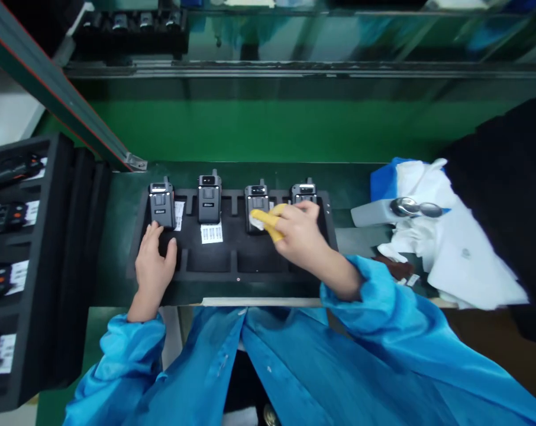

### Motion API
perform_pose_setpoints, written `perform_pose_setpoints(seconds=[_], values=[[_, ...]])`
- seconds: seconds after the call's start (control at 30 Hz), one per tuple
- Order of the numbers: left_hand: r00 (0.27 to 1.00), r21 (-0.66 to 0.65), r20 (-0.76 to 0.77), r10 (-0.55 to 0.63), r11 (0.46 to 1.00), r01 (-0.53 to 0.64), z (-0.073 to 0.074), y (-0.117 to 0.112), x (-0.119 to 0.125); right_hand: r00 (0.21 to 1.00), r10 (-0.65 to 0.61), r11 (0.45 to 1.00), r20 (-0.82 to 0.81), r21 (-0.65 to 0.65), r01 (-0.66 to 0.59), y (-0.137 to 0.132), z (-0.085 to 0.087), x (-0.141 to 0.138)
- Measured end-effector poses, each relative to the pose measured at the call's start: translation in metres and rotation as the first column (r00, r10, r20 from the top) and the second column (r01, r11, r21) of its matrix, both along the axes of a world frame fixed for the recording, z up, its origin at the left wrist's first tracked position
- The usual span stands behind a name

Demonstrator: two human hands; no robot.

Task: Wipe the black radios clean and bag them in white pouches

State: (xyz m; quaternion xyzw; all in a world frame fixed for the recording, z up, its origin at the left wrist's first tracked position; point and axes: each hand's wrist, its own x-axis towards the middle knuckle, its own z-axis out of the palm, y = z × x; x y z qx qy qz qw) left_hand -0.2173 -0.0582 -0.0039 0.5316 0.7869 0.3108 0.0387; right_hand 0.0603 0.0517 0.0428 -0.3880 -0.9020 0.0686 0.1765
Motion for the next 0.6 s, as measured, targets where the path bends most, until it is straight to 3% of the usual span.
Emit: perform_pose_setpoints(seconds=[0.07, 0.1, 0.2, 0.27, 0.33, 0.4, 0.6], values=[[1.000, -0.019, 0.005, 0.024, 1.000, -0.024, 0.010, 0.005, 0.001, 0.971, -0.236, 0.971, -0.037, 0.030, 0.237, -0.008, -0.003, 0.046], [0.999, -0.049, 0.001, 0.044, 0.998, -0.044, 0.016, 0.010, 0.003, 0.930, -0.366, 0.929, -0.049, 0.039, 0.367, -0.011, -0.004, 0.070], [0.988, -0.188, -0.036, 0.151, 0.970, -0.155, 0.035, 0.028, 0.013, 0.728, -0.681, 0.726, -0.072, 0.061, 0.685, -0.023, -0.006, 0.134], [0.975, -0.246, -0.074, 0.209, 0.944, -0.221, 0.045, 0.040, 0.022, 0.591, -0.802, 0.586, -0.082, 0.079, 0.807, -0.032, -0.009, 0.166], [0.969, -0.275, -0.100, 0.228, 0.929, -0.247, 0.052, 0.049, 0.032, 0.504, -0.863, 0.500, -0.044, 0.080, 0.863, -0.041, -0.017, 0.187], [0.967, -0.292, -0.116, 0.229, 0.922, -0.253, 0.055, 0.054, 0.039, 0.477, -0.878, 0.478, 0.043, 0.056, 0.876, -0.047, -0.027, 0.196], [0.935, -0.316, -0.149, 0.323, 0.880, -0.355, 0.052, 0.060, 0.034, 0.507, -0.851, 0.509, 0.139, -0.018, 0.860, -0.059, -0.052, 0.191]])
